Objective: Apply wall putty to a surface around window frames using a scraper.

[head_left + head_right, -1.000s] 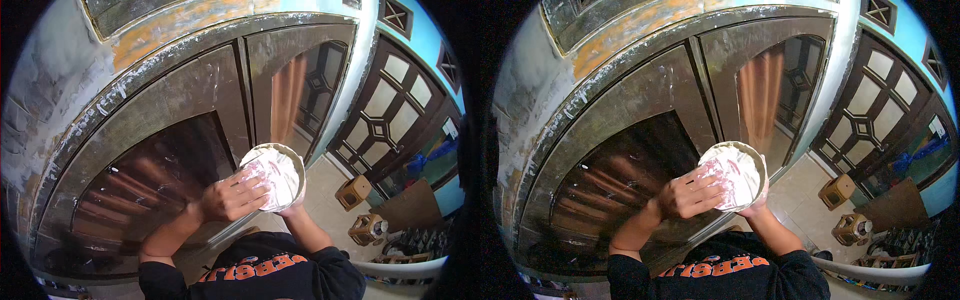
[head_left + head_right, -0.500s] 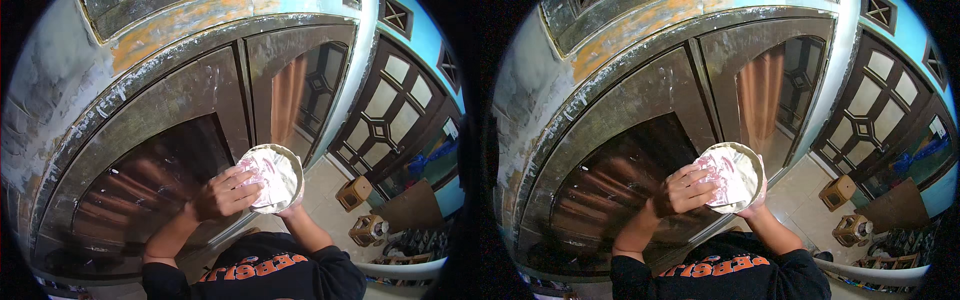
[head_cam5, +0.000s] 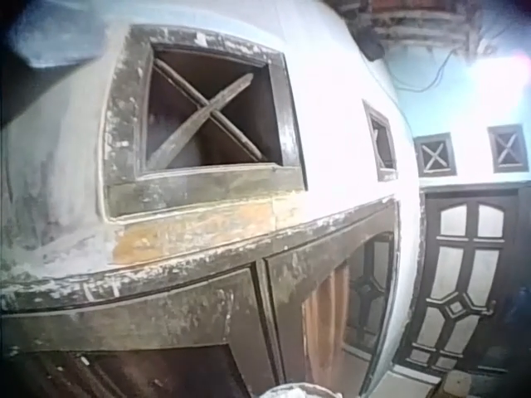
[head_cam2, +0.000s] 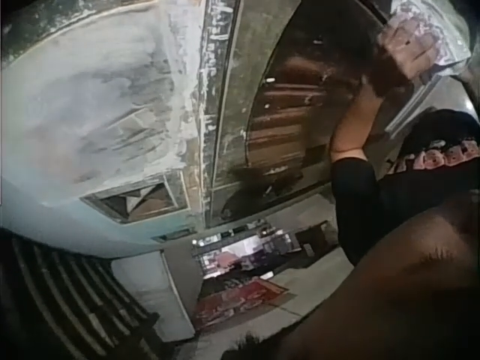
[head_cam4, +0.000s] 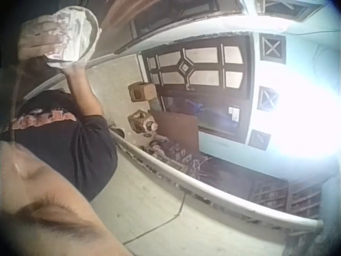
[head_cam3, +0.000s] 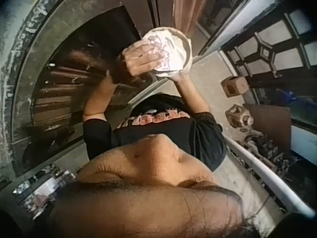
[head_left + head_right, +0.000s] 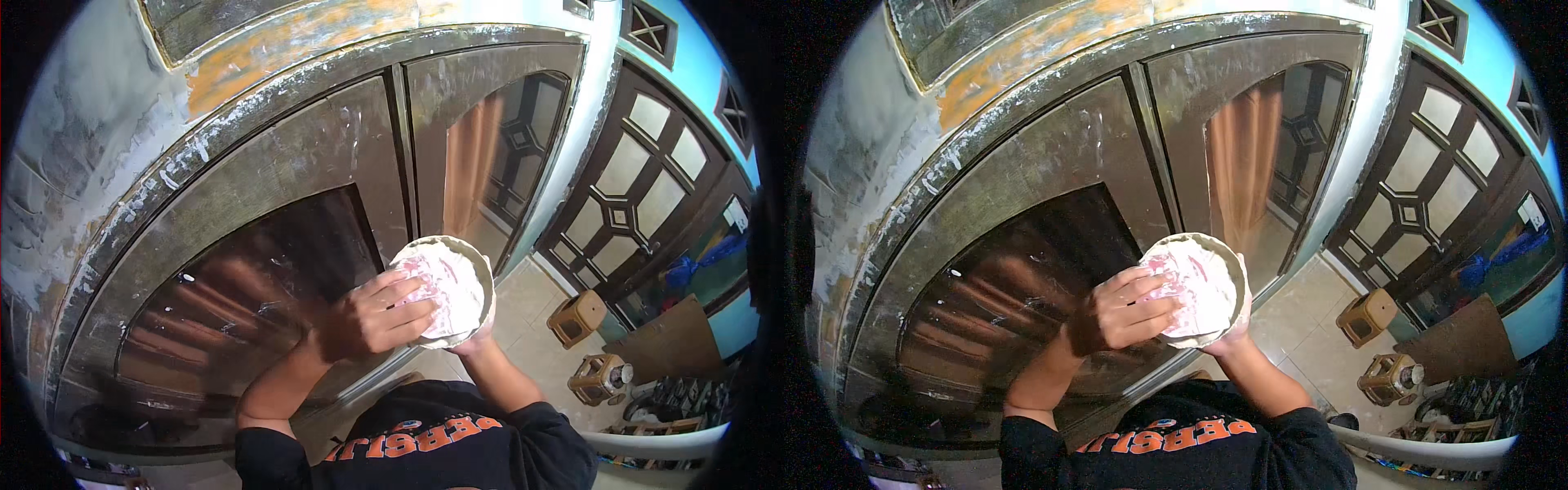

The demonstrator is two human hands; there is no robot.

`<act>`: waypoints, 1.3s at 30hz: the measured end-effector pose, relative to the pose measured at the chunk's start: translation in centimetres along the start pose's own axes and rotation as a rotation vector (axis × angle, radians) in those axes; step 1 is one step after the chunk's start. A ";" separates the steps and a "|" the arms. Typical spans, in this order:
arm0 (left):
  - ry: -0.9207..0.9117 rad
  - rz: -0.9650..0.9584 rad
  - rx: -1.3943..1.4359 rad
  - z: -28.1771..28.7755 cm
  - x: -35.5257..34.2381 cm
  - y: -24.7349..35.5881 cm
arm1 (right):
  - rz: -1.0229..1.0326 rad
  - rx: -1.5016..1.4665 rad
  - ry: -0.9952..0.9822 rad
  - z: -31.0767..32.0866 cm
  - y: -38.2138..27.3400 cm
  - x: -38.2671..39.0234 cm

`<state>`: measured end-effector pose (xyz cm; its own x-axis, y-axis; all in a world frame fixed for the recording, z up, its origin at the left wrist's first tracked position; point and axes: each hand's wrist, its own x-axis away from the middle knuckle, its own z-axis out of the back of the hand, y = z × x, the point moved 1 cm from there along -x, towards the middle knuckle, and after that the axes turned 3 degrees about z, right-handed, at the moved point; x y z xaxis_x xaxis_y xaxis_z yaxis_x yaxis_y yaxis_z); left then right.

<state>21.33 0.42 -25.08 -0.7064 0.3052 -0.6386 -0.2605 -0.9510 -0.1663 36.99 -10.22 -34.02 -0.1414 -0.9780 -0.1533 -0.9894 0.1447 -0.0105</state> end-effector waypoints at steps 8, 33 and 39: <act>-0.046 0.019 0.050 -0.7 0.6 -0.2 | -0.002 -0.044 0.002 0.7 -0.4 0.4; -0.038 -0.018 0.002 0.3 0.0 0.1 | 0.007 0.015 -0.052 0.2 -0.5 0.2; -0.041 0.008 0.058 -0.8 -2.4 -0.1 | 0.035 -0.009 -0.128 1.5 -0.7 0.1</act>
<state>23.55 -0.30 -24.09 -0.7347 0.3001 -0.6084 -0.2914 -0.9495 -0.1163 37.71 -10.21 -35.55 -0.1715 -0.9449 -0.2787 -0.9842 0.1769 0.0058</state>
